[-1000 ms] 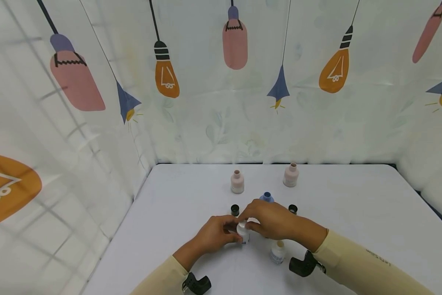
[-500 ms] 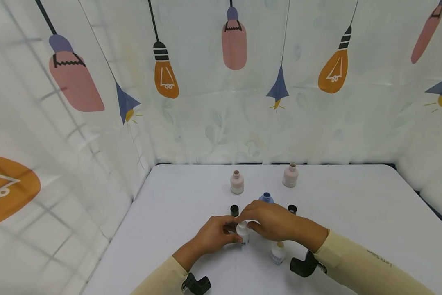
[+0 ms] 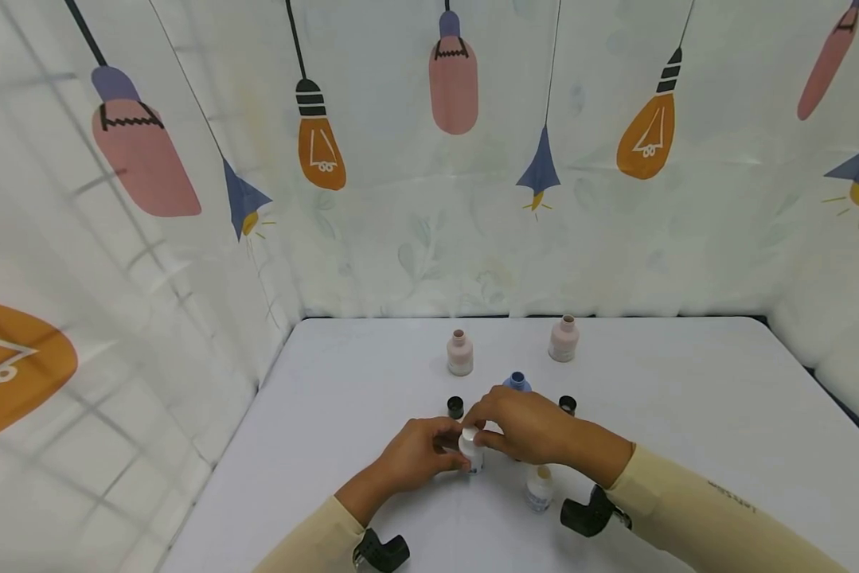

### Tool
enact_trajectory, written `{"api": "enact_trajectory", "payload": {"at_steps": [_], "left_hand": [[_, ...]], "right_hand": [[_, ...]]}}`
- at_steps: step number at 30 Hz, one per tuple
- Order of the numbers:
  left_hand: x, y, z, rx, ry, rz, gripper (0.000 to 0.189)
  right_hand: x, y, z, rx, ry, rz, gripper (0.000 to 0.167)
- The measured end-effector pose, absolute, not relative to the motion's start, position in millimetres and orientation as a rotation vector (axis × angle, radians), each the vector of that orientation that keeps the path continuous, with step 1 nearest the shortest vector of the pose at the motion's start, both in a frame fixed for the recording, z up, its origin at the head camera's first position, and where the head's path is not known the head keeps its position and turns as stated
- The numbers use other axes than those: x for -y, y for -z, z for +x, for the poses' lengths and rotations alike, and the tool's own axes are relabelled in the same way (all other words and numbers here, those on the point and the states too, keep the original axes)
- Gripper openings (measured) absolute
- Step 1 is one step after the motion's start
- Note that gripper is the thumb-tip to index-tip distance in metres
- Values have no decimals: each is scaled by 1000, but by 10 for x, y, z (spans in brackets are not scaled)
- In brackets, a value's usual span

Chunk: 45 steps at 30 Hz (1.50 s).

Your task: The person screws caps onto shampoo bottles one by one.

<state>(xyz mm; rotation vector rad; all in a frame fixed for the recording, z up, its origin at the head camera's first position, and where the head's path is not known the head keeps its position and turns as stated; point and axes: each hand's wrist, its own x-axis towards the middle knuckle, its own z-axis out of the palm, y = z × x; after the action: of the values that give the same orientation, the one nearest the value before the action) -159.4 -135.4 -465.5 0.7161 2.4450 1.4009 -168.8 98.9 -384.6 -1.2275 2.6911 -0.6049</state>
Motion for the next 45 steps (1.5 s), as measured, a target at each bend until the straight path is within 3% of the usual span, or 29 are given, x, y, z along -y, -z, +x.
{"api": "enact_trajectory", "payload": {"at_steps": [6,19,28,39,45], "left_hand": [[1360,4643,-1602,-2451,-1392,733,41],[1350,4645,-1603,-2447,-1401,709,39],[1360,4638,-1579,-2451,-1400,707,36],[1348,4630,-1581,-2450,-1407,706,39],[1351,4628,-1573,-2454,-1405,710,37]], "right_hand": [[-986,3841,-1685,-2673,564,-1340,35],[-951,3839,-1677,-2695,566,-1236,24],[-970,3849,-1678,-2674,533,-1321,33],[-950,3840,-1661,-2720,523,-1248,25],[-953,3846,-1664,-2707,525,-1274,28]]}}
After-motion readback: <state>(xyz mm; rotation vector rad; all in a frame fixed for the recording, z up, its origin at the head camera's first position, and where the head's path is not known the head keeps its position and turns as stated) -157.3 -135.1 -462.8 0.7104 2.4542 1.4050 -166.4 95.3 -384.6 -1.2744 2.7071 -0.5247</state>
